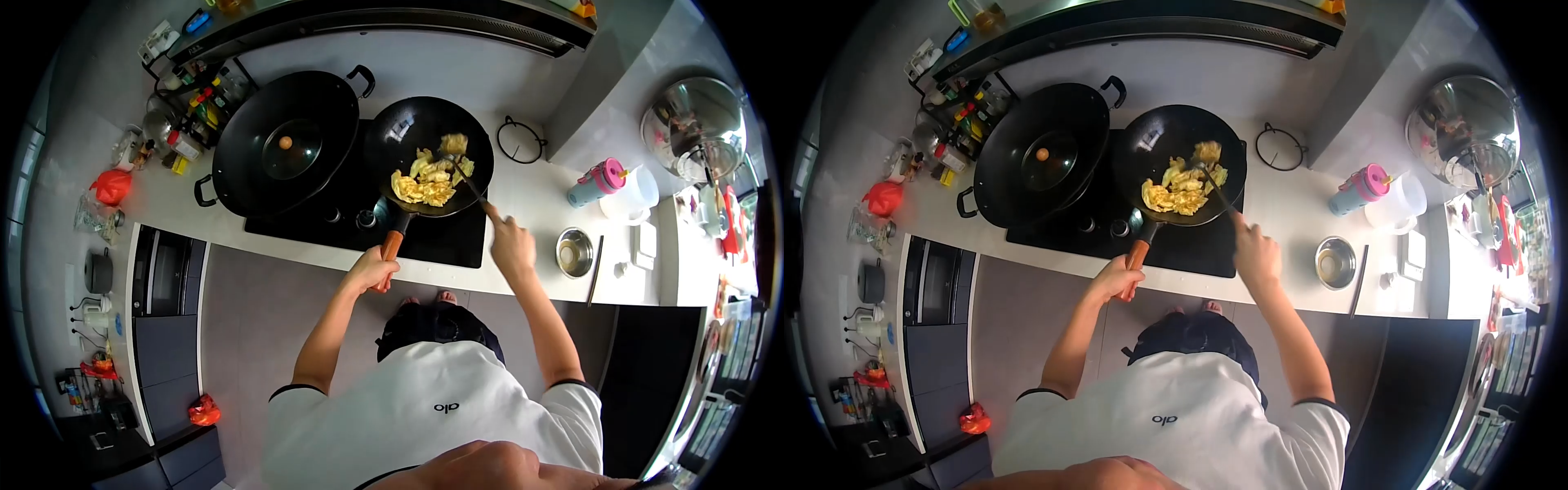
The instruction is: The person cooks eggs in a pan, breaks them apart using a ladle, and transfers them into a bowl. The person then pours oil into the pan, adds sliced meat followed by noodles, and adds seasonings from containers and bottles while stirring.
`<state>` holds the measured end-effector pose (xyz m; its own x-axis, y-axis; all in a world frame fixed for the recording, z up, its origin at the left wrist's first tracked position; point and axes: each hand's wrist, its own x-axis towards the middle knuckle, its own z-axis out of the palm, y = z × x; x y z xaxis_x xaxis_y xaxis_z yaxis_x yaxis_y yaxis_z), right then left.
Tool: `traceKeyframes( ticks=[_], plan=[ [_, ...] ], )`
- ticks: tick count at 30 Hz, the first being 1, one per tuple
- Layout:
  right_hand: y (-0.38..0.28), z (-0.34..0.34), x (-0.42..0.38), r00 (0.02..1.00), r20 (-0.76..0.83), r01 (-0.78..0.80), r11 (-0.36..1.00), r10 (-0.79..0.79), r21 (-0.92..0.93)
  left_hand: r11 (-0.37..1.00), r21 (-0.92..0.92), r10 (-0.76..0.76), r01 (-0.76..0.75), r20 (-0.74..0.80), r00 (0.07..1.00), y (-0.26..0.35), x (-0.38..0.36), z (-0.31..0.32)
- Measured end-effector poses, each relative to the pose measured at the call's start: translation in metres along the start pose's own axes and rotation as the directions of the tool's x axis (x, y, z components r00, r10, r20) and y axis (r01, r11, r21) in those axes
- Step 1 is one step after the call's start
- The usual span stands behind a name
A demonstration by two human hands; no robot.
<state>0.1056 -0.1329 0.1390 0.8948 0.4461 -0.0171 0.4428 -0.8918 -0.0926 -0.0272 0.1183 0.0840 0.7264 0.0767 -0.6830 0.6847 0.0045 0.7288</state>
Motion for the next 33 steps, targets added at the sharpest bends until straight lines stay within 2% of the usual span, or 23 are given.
traceKeyframes(
  ticks=[2, 4, 7, 8, 11, 14, 18, 19, 23, 24, 26, 28, 30, 33],
  plan=[
    [-0.004, 0.036, 0.011, 0.993, 0.048, 0.1, 0.989, -0.106, 0.11, 1.0, 0.0, -0.005, 0.005, -0.004, 1.0, 0.004, 0.0, -0.002],
    [0.001, 0.02, -0.005, 0.987, 0.008, 0.156, 0.969, -0.161, 0.194, 1.0, 0.0, 0.002, -0.002, 0.007, 1.0, 0.004, 0.0, -0.003],
    [0.023, -0.017, -0.034, 0.997, 0.034, 0.058, 0.971, -0.068, 0.233, 1.0, 0.007, 0.004, -0.004, 0.004, 1.0, -0.001, 0.005, -0.003],
    [0.033, -0.02, -0.039, 0.994, 0.041, 0.086, 0.975, -0.096, 0.206, 1.0, 0.0, 0.01, -0.01, 0.006, 1.0, -0.001, 0.005, -0.003],
    [0.038, -0.03, -0.025, 0.996, 0.07, 0.038, 0.994, -0.046, 0.106, 1.0, 0.01, 0.006, -0.005, -0.017, 1.0, 0.002, 0.001, -0.004],
    [0.012, 0.015, 0.002, 0.999, 0.011, 0.032, 0.998, -0.033, 0.058, 1.0, 0.017, 0.004, -0.004, -0.011, 1.0, 0.001, 0.003, -0.001],
    [0.02, -0.011, -0.018, 0.991, 0.029, 0.122, 0.976, -0.129, 0.18, 1.0, -0.003, 0.023, -0.023, 0.0, 1.0, 0.003, 0.001, -0.003],
    [0.026, -0.013, -0.025, 0.996, 0.01, 0.087, 0.973, -0.091, 0.215, 1.0, 0.001, 0.016, -0.016, 0.007, 1.0, 0.003, 0.001, -0.004],
    [0.026, -0.027, -0.038, 0.976, 0.076, 0.191, 0.967, -0.206, 0.167, 1.0, -0.02, 0.006, -0.007, -0.013, 1.0, 0.006, -0.002, -0.002],
    [0.025, -0.032, -0.03, 0.976, 0.126, 0.166, 0.98, -0.179, 0.109, 1.0, -0.011, 0.001, -0.001, -0.016, 1.0, 0.004, -0.001, -0.005],
    [0.029, -0.009, -0.016, 0.997, 0.062, 0.039, 0.998, -0.042, 0.046, 1.0, 0.002, -0.001, 0.001, -0.008, 1.0, 0.0, 0.004, -0.004],
    [0.02, 0.001, -0.014, 0.996, 0.044, 0.077, 0.996, -0.079, 0.033, 1.0, 0.001, -0.005, 0.005, -0.015, 1.0, 0.001, 0.002, -0.001],
    [0.024, -0.003, -0.025, 0.988, 0.061, 0.129, 0.979, -0.14, 0.156, 1.0, -0.013, -0.008, 0.008, -0.007, 1.0, 0.004, 0.0, -0.002],
    [0.044, -0.018, -0.028, 0.989, 0.072, 0.121, 0.989, -0.127, 0.079, 1.0, -0.007, 0.006, -0.006, -0.016, 1.0, -0.001, 0.004, -0.003]
  ],
)
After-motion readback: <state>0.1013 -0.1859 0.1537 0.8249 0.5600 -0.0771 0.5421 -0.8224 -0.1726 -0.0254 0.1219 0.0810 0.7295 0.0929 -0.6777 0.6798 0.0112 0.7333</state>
